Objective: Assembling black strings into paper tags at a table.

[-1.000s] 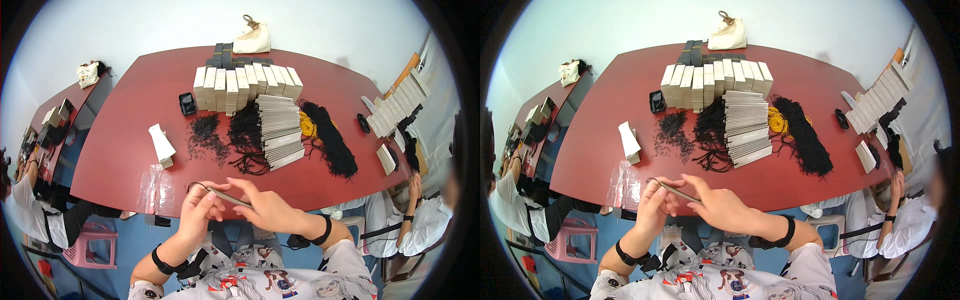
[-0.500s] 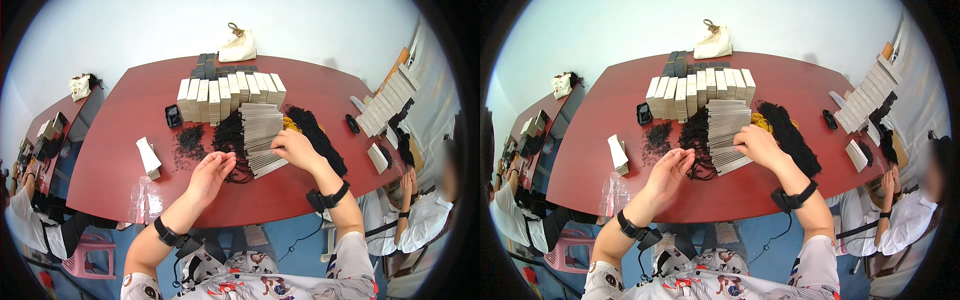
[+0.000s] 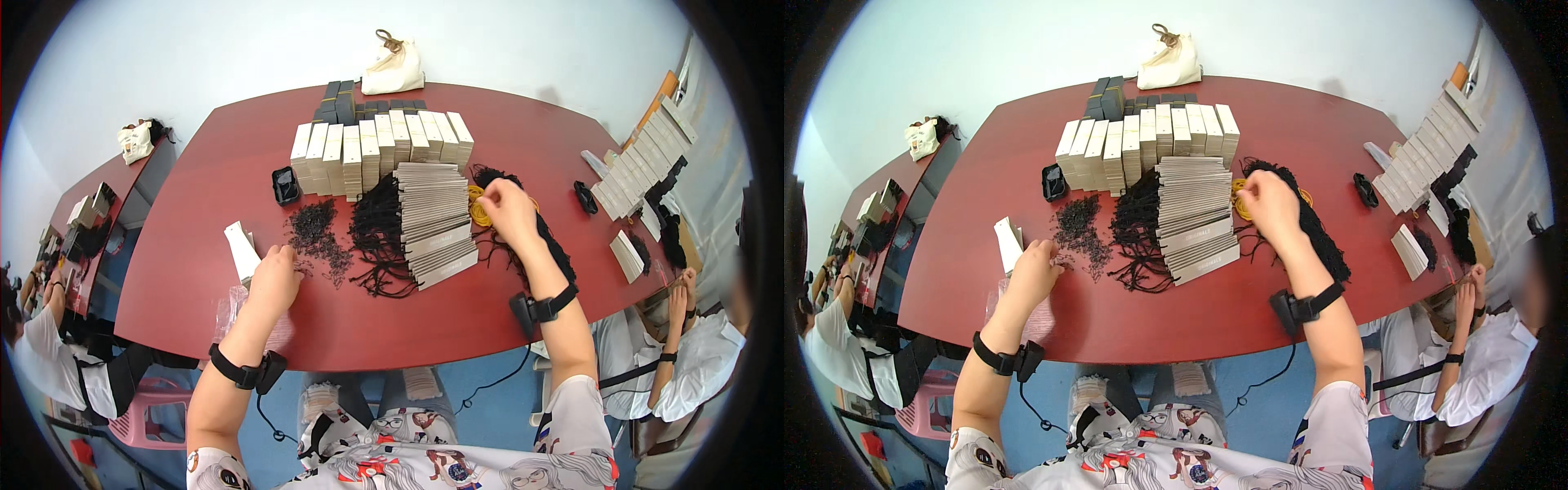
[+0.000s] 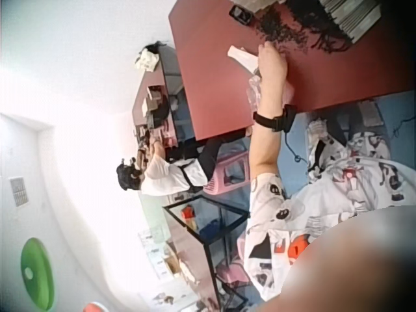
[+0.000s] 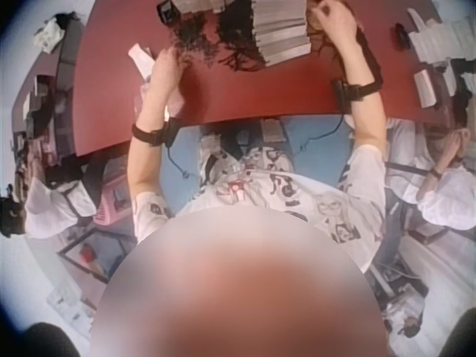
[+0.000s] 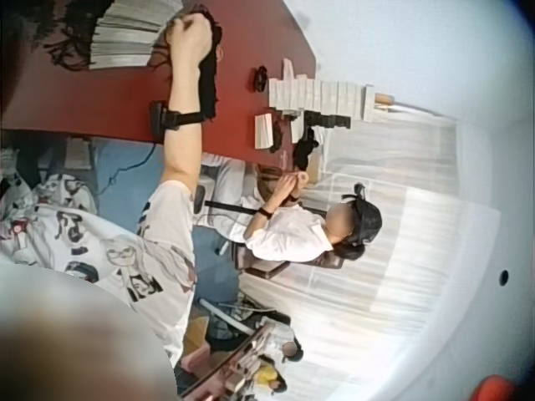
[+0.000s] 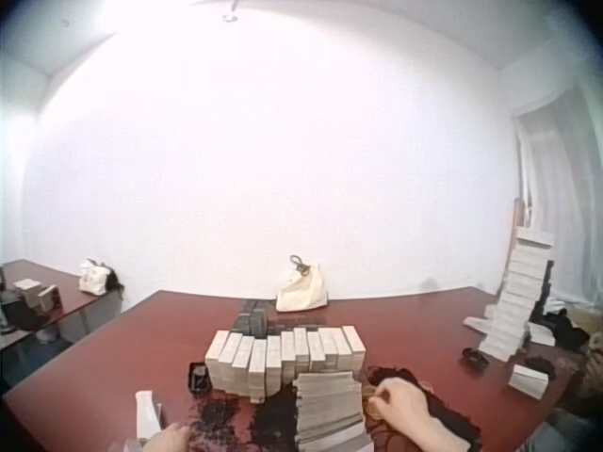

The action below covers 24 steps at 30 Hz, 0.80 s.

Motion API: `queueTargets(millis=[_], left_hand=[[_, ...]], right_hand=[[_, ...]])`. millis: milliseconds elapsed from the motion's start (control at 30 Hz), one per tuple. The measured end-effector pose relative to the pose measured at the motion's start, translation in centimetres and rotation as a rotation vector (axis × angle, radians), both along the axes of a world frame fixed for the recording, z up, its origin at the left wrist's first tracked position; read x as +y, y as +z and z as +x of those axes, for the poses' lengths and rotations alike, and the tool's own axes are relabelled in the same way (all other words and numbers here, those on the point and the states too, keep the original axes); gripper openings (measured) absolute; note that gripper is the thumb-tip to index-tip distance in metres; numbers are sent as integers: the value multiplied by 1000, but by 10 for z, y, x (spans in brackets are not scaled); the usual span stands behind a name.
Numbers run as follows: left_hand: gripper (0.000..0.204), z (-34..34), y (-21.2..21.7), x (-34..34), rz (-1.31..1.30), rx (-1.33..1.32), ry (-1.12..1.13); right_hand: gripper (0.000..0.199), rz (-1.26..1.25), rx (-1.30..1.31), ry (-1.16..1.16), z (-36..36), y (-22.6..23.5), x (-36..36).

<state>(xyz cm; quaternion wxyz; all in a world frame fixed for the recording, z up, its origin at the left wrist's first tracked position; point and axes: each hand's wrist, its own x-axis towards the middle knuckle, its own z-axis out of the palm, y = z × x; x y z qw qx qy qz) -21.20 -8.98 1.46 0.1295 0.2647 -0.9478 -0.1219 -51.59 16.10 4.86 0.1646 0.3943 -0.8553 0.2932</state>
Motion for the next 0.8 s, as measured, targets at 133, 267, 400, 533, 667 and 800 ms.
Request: queueTargets(millis=[133, 267, 400, 533, 667, 800], left_hand=[[24, 4, -10, -1, -132, -75, 62], [16, 1, -21, -1, -235, -164, 96], [16, -3, -20, 5, -310, -205, 60], [13, 1, -20, 7, -271, -203, 77], [11, 4, -22, 9, -198, -102, 86], [11, 4, -16, 11, -114, -34, 88]], right_hand=[[20, 199, -59, -278, -45, -15, 30], [19, 207, -49, -389, -60, -31, 45], [19, 247, -184, -425, -70, -40, 49], [18, 103, -293, -421, -75, -35, 52], [17, 30, -316, -412, -88, -34, 65], [16, -279, -498, -201, -108, -35, 75]])
